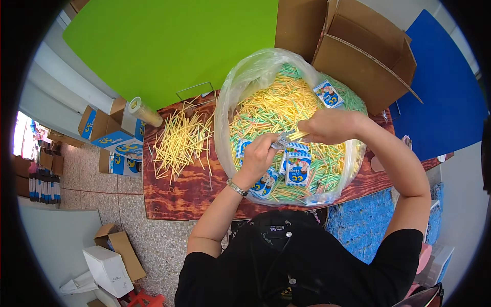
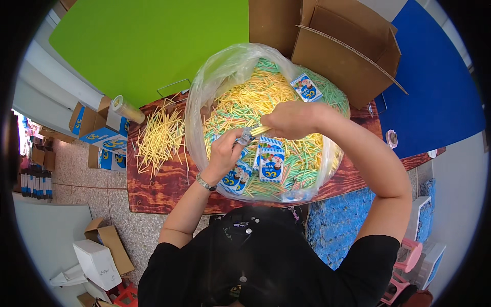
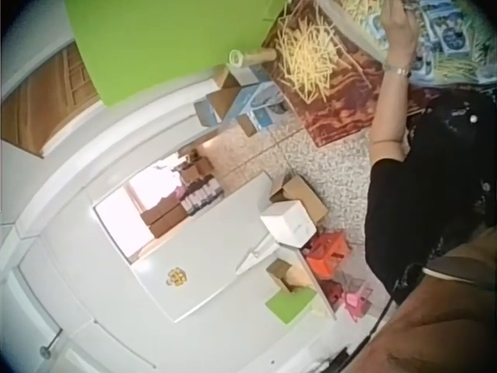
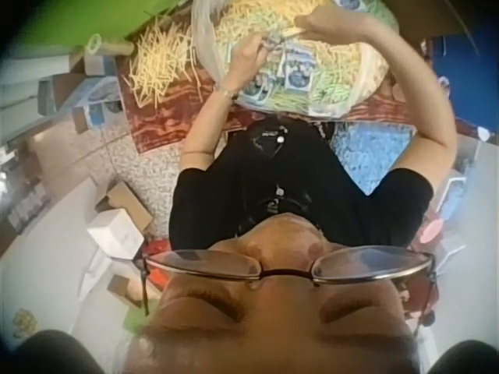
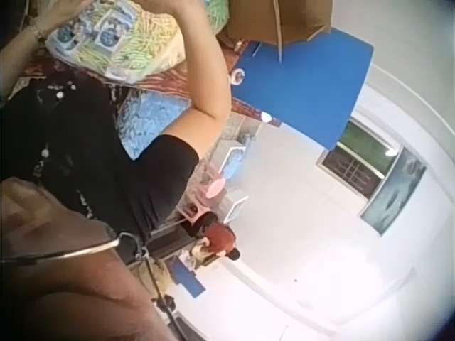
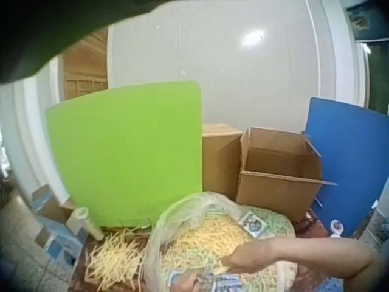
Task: Placing small product packets into a large container filled with yellow and green shredded paper.
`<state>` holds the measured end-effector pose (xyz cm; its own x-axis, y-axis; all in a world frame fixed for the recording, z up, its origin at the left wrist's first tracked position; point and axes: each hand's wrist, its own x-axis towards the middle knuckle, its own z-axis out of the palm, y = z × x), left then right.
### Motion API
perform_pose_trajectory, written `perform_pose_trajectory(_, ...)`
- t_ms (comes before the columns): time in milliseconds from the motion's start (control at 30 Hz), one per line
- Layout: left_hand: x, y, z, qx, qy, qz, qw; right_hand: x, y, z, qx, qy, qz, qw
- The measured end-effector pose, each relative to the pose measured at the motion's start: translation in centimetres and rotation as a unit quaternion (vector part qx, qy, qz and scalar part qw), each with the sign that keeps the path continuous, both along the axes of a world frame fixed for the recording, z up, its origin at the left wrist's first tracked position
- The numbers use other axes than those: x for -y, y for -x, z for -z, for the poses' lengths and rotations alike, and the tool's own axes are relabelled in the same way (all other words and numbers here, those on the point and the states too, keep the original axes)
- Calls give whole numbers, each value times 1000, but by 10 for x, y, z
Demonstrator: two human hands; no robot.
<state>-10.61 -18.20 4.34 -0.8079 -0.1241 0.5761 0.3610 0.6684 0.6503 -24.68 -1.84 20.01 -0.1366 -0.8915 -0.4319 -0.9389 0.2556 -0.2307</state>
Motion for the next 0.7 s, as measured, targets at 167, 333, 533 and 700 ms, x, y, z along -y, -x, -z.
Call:
perform_pose_trajectory(167, 0, 0, 6, -59, 53, -11, 997, 20, -8, -5, -51, -38, -8, 998)
perform_pose_trajectory(333, 1, -10, 0, 12, -16, -5, 1000, 24, -27, -15, -76, 41, -1, 996)
perform_pose_trajectory(533, 5, -16, 0, 127, -130, 49, 982, -7, -13, 17, 108, 289, 59, 949)
perform_pose_trajectory(700, 12, -24, -3, 64, -69, 75, 993, -3, -33, 56, 195, 328, 96, 919)
